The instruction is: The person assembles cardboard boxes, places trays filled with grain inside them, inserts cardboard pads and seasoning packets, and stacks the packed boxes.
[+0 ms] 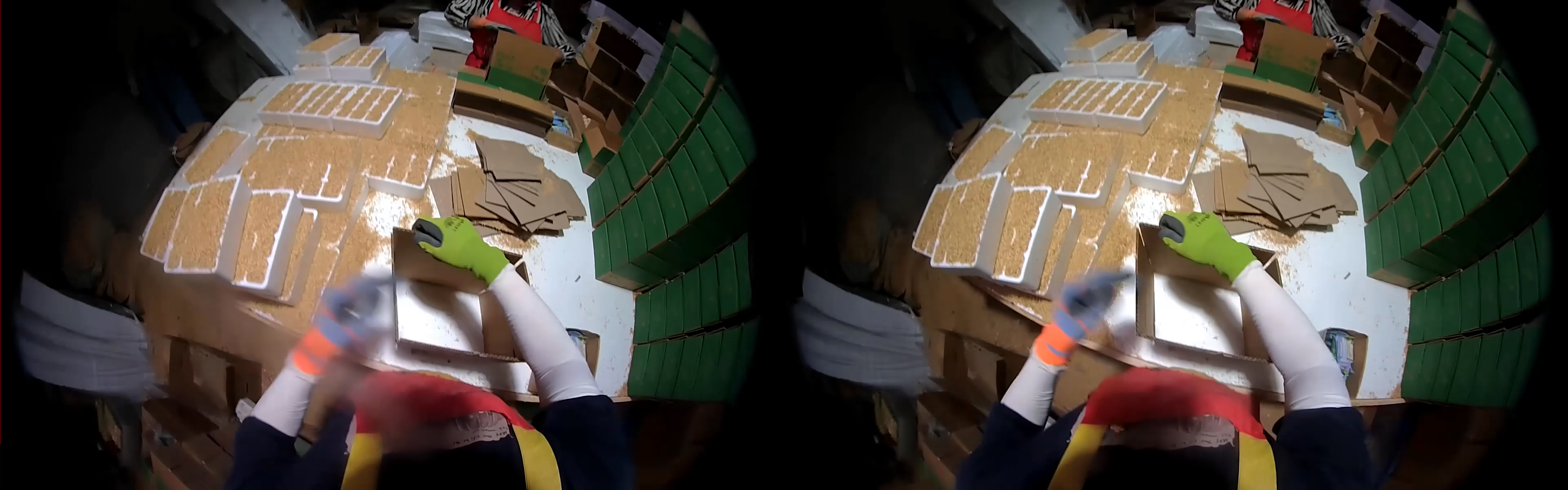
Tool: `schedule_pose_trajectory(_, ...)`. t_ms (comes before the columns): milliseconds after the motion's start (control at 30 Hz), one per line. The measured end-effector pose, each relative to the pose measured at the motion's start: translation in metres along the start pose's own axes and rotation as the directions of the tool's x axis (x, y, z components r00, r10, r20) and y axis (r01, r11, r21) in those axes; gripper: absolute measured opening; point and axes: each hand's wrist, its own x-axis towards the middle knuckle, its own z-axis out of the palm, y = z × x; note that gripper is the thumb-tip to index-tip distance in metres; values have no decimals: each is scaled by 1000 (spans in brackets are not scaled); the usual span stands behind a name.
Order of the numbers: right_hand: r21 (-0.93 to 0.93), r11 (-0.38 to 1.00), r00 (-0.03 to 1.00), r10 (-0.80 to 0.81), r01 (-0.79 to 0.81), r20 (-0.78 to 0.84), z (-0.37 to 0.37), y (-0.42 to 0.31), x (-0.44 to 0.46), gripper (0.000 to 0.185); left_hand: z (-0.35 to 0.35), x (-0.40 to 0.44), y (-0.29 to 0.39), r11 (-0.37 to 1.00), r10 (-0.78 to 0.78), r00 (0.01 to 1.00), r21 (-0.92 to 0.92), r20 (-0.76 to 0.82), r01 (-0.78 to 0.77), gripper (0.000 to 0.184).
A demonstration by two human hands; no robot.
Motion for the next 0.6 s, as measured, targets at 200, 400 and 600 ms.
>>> schedule_pose_trajectory(200,627,779,992,57,26,-111,-10,0,2,41,12,26,-92,471,-75,992,880,104,-57,41)
schedule_pose_trajectory(400,-167,981,970,136,-103,201,-122,-40,-158,80,4,32,-98,509,100,972,850,-212,133,38)
schedule_pose_trajectory(600,262,919,776,70,-295,627,-10,-17,-138,57,-12,37,-100,751,-31,981,643,-194,151,36)
